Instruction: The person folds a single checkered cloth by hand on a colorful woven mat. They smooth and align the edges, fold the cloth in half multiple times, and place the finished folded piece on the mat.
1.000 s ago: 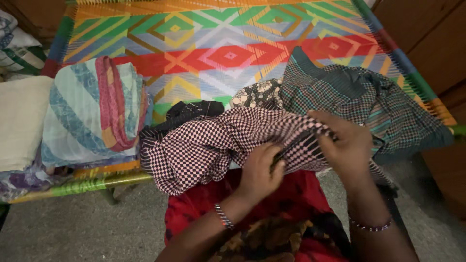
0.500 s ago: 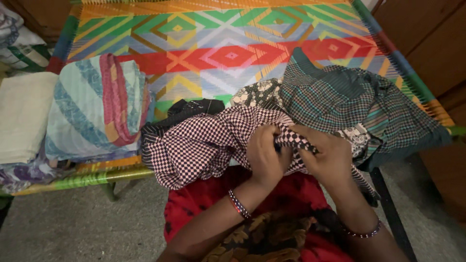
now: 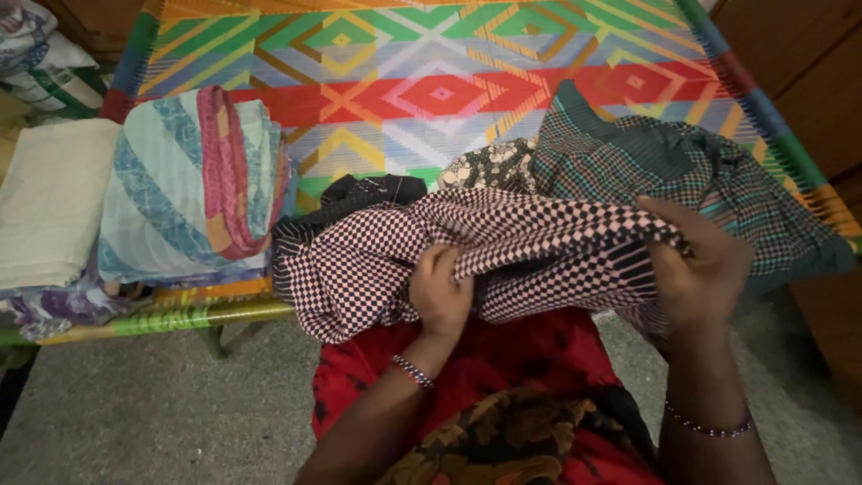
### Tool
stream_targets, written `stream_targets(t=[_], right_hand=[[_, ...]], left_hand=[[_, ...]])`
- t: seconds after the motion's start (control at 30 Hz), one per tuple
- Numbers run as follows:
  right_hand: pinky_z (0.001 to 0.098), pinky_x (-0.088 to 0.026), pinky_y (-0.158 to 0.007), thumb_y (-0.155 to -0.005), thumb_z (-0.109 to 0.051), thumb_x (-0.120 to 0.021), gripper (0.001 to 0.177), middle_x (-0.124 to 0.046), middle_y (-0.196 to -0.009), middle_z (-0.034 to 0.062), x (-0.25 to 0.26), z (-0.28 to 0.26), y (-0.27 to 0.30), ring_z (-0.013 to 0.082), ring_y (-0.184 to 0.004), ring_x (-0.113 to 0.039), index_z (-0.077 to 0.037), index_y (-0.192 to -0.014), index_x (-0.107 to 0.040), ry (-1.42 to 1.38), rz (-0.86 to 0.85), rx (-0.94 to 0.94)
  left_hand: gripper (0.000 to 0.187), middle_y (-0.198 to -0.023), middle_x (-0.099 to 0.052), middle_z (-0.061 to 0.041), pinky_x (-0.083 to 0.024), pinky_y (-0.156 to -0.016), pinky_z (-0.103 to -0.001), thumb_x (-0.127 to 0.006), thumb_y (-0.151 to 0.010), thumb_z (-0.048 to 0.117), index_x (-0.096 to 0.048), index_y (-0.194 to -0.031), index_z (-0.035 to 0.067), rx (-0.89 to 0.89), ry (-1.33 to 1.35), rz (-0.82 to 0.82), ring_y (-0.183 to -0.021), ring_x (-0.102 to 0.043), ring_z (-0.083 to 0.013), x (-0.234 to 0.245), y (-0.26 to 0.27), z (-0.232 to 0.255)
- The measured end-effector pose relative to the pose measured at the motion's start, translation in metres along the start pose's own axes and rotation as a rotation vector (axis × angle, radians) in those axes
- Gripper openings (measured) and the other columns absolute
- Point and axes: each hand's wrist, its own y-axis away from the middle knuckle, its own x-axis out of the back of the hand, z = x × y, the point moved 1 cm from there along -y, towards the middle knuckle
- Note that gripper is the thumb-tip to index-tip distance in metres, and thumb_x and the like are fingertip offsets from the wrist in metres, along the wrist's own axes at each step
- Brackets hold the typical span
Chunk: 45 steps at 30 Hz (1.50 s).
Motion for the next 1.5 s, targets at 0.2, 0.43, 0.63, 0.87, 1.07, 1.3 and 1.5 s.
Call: stream_targets(t=[0.2,0.43,0.63,0.87,1.07,1.3,1.5], right_hand=[[0.026,-0.056,-0.074,-0.086,-0.001,-0.057,0.041,-0.077,-0.11,0.0128,-0.005,-0.001,-0.004,0.0137,-0.086,-0.071,-0.004,-0.122,-0.076,-0.069,-0.066,-0.067],[0.0279,-0.055,-0.08,-0.094,-0.003,-0.059,0.033,-0.076,-0.098,0.0125,-0.007,0.011,0.001,0.0172,-0.088,-0.071,-0.003,-0.123,-0.076,-0.003,0.0,-0.014],[0.0329,-0.056,-0.086,-0.087,0.001,-0.06,0.04,-0.077,-0.115,0.0136,0.001,0.031,0.0,0.0219,-0.093,-0.073,-0.01,-0.121,-0.078,0.294,-0.042,0.093],[0.0325,-0.057,-0.087,-0.089,0.0,-0.064,0.036,-0.077,-0.111,0.0104,0.008,0.043,0.002,0.019,-0.093,-0.074,-0.013,-0.12,-0.078,0.303,-0.047,0.07],[0.0301,-0.055,-0.085,-0.088,0.008,-0.057,0.044,-0.077,-0.113,0.0148,0.012,0.051,0.006,0.0211,-0.095,-0.073,-0.006,-0.124,-0.078,0.196,0.016,0.034],[0.0318,-0.055,-0.1,-0.091,0.013,-0.052,0.037,-0.072,-0.116,0.0163,0.02,0.045,0.0,0.0197,-0.103,-0.07,0.004,-0.122,-0.071,-0.052,0.119,0.162],[0.0271,-0.055,-0.095,-0.092,0.017,-0.051,0.035,-0.071,-0.114,0.016,0.029,0.03,-0.003,0.019,-0.102,-0.07,0.007,-0.12,-0.07,-0.042,0.25,0.12]], left_hand=[[0.035,-0.112,-0.069,-0.007,-0.057,-0.083,-0.034,-0.069,-0.09,0.001,-0.075,-0.121,0.013,0.129,0.133,0.252,-0.099,-0.067,-0.0218,0.07,-0.089,0.017],[0.037,-0.117,-0.064,-0.008,-0.052,-0.1,-0.047,-0.076,-0.088,0.014,-0.057,-0.118,0.006,-0.514,-0.106,0.473,-0.115,-0.062,-0.0277,0.163,-0.127,0.073],[0.03,-0.114,-0.064,-0.009,-0.043,-0.101,-0.05,-0.068,-0.092,0.012,-0.064,-0.123,0.012,-0.337,-0.61,0.102,-0.109,-0.06,-0.0284,0.105,-0.096,0.02],[0.034,-0.107,-0.065,-0.004,-0.04,-0.109,-0.049,-0.066,-0.088,0.006,-0.067,-0.12,0.016,-0.163,-0.522,-0.129,-0.111,-0.061,-0.024,0.077,-0.028,-0.007],[0.041,-0.11,-0.066,-0.006,-0.035,-0.098,-0.046,-0.063,-0.081,0.003,-0.066,-0.121,0.009,-0.157,-0.552,-0.026,-0.109,-0.058,-0.025,0.097,-0.044,0.007],[0.02,-0.109,-0.065,-0.001,-0.029,-0.086,-0.041,-0.062,-0.095,0.017,-0.064,-0.115,0.019,-0.394,-0.633,0.068,-0.099,-0.057,-0.0189,0.094,0.013,0.004],[0.027,-0.107,-0.062,0.003,-0.029,-0.084,-0.038,-0.051,-0.112,0.024,-0.047,-0.138,0.029,-0.853,-0.34,0.178,-0.087,-0.058,-0.013,0.094,0.057,0.003]])
